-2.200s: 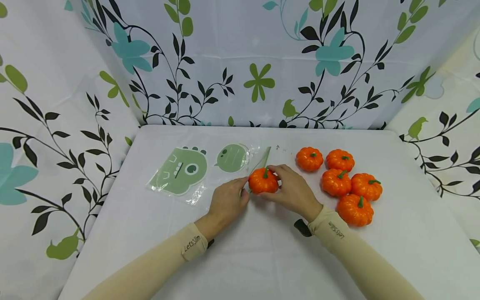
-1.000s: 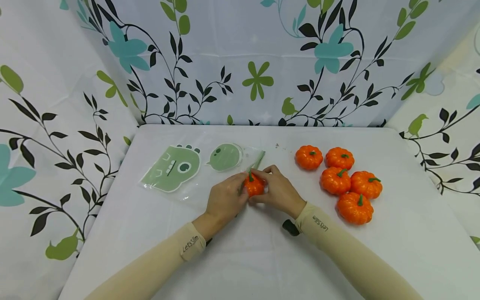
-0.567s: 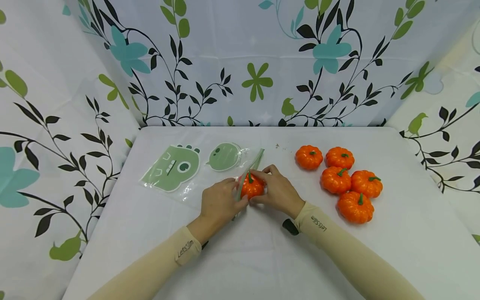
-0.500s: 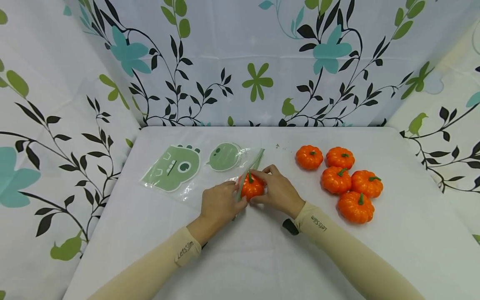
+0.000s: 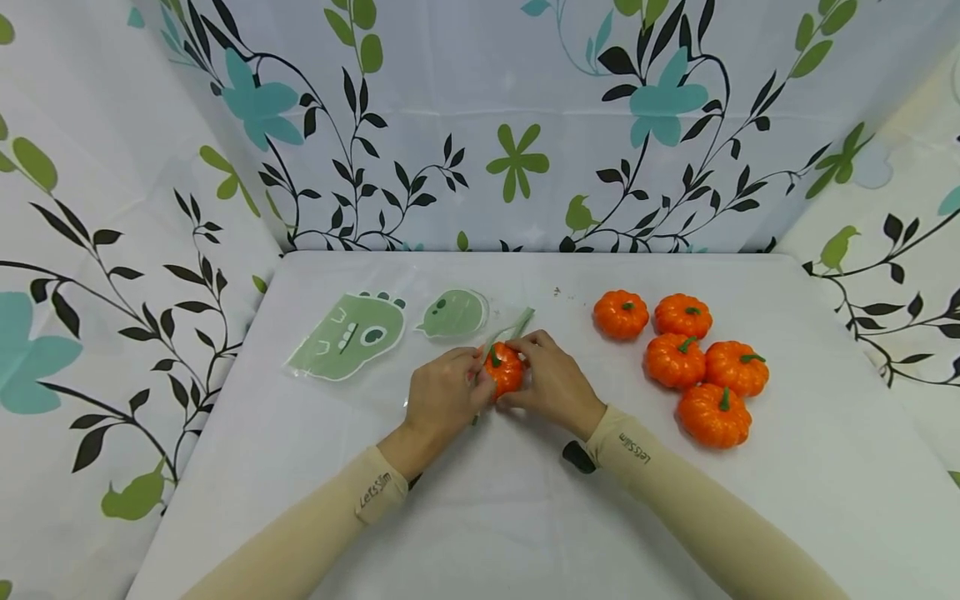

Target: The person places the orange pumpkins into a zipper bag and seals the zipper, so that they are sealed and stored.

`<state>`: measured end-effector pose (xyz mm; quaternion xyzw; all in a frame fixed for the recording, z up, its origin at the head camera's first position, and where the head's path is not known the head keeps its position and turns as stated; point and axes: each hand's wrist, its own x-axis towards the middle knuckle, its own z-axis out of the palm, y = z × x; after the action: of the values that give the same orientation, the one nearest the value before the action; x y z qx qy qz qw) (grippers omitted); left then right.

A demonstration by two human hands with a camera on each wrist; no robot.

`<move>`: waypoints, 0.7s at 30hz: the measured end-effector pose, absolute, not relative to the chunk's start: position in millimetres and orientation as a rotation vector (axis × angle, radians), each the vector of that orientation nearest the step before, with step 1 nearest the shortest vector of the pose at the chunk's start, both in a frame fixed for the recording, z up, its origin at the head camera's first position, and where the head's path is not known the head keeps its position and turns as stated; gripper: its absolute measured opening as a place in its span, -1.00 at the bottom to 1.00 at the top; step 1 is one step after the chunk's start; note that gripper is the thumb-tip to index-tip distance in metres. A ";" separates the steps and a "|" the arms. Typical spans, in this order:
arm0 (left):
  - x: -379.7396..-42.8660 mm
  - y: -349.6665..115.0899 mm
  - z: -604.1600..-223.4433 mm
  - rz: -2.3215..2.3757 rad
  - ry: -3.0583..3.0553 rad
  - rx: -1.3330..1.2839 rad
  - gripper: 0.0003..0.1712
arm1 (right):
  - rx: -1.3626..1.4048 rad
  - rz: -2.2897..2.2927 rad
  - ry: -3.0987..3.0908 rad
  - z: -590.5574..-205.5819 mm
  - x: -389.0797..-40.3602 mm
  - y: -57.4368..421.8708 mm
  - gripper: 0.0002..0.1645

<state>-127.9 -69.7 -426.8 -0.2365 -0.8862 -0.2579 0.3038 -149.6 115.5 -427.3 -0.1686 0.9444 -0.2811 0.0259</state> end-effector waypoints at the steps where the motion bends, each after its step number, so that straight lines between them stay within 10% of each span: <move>1: -128.6 -69.1 -427.0 -0.703 -2.339 -0.624 -0.96 | -0.530 -0.866 2.925 -426.9 -149.7 115.0 0.03; 12: -125.4 -63.1 -429.2 -0.674 -2.265 -0.709 -0.97 | -0.606 -0.947 2.966 -425.8 -156.1 104.8 -0.38; 21: -125.6 -68.6 -425.1 -0.678 -2.315 -0.682 -0.94 | -0.310 -1.118 2.721 -431.7 -158.2 119.5 0.16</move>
<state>-125.6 -68.6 -425.1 -0.2584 -0.8773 -0.2571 0.3123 -158.2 119.5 -431.7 -0.1044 0.9160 -0.3763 0.0917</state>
